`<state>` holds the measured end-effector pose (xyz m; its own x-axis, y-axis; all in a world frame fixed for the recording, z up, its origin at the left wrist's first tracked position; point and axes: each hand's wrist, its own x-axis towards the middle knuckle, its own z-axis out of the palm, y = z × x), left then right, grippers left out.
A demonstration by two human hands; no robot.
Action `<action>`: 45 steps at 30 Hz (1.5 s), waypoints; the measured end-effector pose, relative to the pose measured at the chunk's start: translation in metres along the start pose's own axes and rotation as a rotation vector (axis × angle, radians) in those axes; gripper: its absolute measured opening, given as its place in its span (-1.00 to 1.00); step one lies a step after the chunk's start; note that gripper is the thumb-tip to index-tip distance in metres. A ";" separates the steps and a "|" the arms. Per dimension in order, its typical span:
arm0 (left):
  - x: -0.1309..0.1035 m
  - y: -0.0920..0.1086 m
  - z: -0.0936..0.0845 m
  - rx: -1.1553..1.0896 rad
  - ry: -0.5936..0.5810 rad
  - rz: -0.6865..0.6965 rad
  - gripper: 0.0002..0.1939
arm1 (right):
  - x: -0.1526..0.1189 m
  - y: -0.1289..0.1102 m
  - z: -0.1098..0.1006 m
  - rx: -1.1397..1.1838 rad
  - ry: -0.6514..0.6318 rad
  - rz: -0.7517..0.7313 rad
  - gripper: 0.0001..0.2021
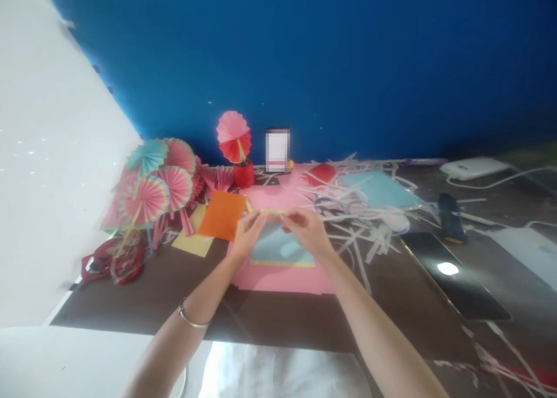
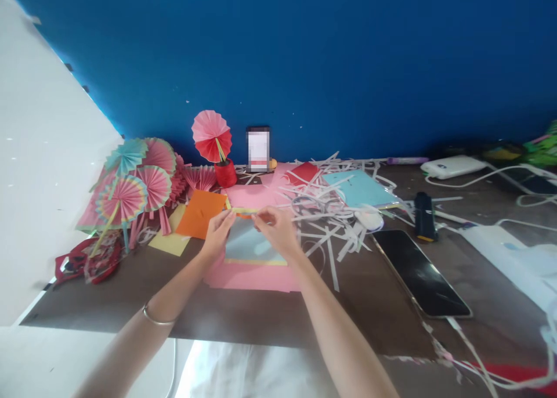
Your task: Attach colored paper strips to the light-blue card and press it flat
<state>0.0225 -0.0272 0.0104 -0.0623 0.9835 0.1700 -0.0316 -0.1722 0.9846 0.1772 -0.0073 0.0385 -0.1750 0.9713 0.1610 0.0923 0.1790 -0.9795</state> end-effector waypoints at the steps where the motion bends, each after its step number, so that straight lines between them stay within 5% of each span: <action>1: 0.001 0.001 0.000 0.022 -0.010 0.016 -0.64 | 0.000 0.000 0.000 -0.001 -0.003 -0.008 -0.68; 7: 0.004 0.003 -0.002 0.206 0.045 0.085 -0.59 | 0.002 0.002 -0.003 -0.037 0.021 -0.046 -0.71; 29: -0.004 0.009 0.001 0.237 0.032 0.160 -0.61 | 0.005 0.008 -0.005 -0.141 0.104 -0.047 -0.77; 45: -0.005 0.013 -0.001 0.022 -0.008 0.010 -0.61 | -0.001 -0.001 -0.004 -0.130 0.090 -0.047 -0.78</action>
<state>0.0209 -0.0341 0.0228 -0.0542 0.9821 0.1802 -0.0090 -0.1810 0.9835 0.1809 -0.0078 0.0397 -0.0937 0.9705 0.2220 0.2135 0.2374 -0.9477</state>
